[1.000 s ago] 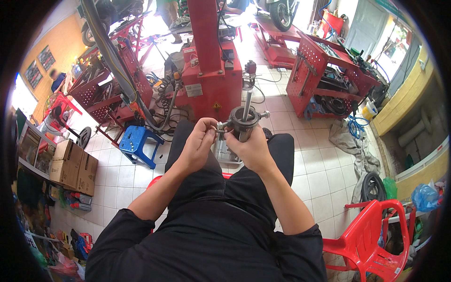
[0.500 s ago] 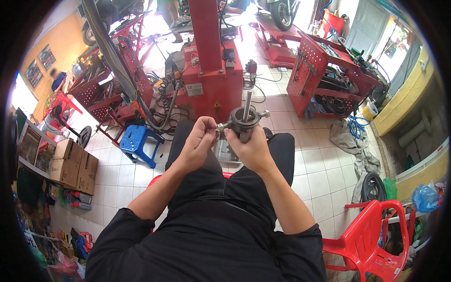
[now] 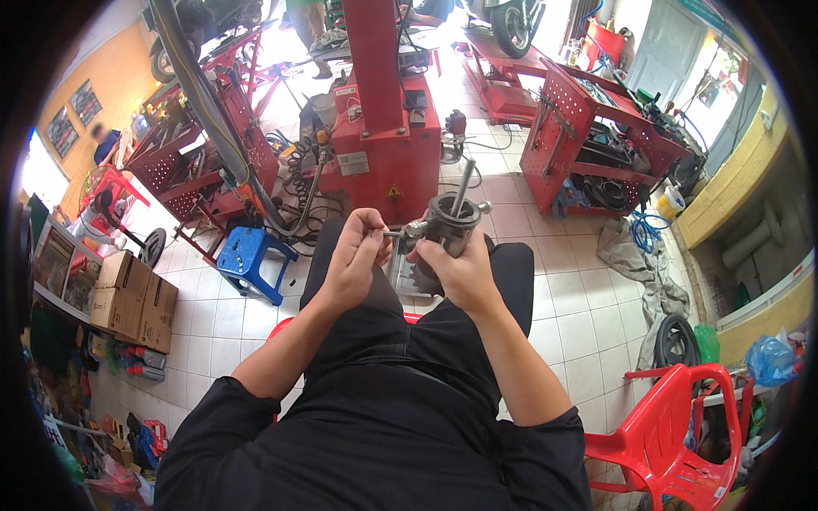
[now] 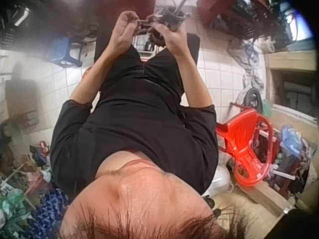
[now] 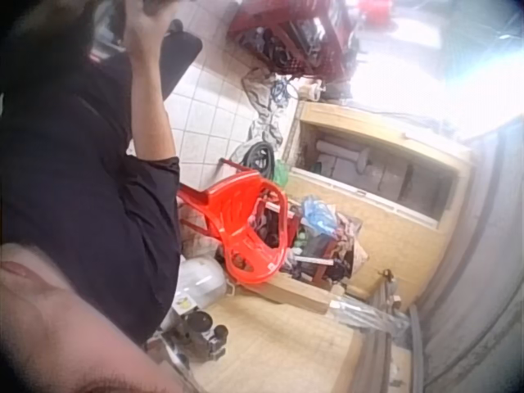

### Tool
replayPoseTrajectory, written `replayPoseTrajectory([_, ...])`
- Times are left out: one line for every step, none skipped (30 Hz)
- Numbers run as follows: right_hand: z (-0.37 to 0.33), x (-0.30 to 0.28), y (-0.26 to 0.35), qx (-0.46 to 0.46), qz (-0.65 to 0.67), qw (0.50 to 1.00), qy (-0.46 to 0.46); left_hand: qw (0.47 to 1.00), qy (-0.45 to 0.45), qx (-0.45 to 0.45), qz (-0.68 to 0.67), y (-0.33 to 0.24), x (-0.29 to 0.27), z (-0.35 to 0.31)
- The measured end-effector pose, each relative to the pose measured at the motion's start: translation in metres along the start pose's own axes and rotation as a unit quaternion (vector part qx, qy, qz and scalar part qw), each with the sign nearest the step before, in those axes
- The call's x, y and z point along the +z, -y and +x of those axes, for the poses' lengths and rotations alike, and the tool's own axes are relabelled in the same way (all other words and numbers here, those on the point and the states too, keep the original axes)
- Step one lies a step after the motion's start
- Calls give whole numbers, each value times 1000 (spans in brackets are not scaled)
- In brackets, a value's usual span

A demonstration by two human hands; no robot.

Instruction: The person sits on a red chair in a workshop and assembles a mechanical component, likely a clutch assembly. They insert a metal rod into a cylindrical housing, attach a gear, and tighten a bolt using a wrench. The person also handles small metal parts and places them into a tray on the floor.

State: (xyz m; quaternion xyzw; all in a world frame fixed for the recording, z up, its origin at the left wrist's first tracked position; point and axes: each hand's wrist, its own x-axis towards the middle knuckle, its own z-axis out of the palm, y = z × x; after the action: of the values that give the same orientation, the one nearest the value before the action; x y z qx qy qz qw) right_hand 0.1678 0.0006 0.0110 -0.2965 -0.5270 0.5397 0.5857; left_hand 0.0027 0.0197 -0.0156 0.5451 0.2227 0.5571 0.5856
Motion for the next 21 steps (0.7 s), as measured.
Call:
replayPoseTrajectory([0,-1,-3,18,-3,1000,-7,1000,-5,4,-7,0,0,0])
replayPoseTrajectory([0,-3,-5,36,-7,999,-13,1000,-3,4,-18,-1,1,0])
replayPoseTrajectory([0,-4,-6,42,-8,999,-15,1000,-2,4,-29,-1,0,1])
replayPoseTrajectory([-1,-4,-6,49,-9,999,-17,999,0,4,-40,-2,0,1])
replayPoseTrajectory([-1,-5,-7,55,-10,998,-19,999,2,4,-42,-2,-1,2])
replayPoseTrajectory([0,-4,-5,32,-15,999,-9,999,3,4,-45,-1,-3,2])
replayPoseTrajectory([0,-1,-3,9,-20,1000,0,999,5,4,-48,0,-4,2])
replayPoseTrajectory([1,0,-2,-14,-25,1000,10,999,1,4,-46,0,-4,2])
replayPoseTrajectory([0,-1,-4,-6,-18,1000,13,999,-2,4,-44,0,-3,2])
replayPoseTrajectory([-1,-2,-7,2,-10,1000,17,999,-6,4,-42,-1,-2,2])
replayPoseTrajectory([-2,-3,-8,10,-3,1000,21,999,-10,8,-51,-2,-1,2])
replayPoseTrajectory([-2,-3,-8,21,-21,999,27,998,-13,13,-59,-3,-1,2])
replayPoseTrajectory([-2,-4,-8,32,-38,998,34,998,-17,17,-66,-3,0,3])
replayPoseTrajectory([-2,-4,-8,44,-56,997,40,998,-12,19,-66,-2,-1,3])
replayPoseTrajectory([-2,-3,-7,27,-50,998,35,998,-8,21,-66,-1,-3,3])
replayPoseTrajectory([-1,-1,-5,10,-44,999,31,998,-4,22,-66,1,-5,3])
replayPoseTrajectory([-1,1,-3,-7,-38,999,26,998,-1,20,-66,2,-6,3])
replayPoseTrajectory([-1,2,-3,-23,-33,999,20,998,3,17,-66,4,-7,3])
replayPoseTrajectory([-1,1,-3,-14,-32,999,21,998,6,14,-66,5,-8,3])
replayPoseTrajectory([-3,0,-4,-5,-32,999,21,998,-1,15,-65,4,-7,3])
replayPoseTrajectory([-4,-2,-4,5,-31,999,21,998,-8,14,-64,2,-5,3])
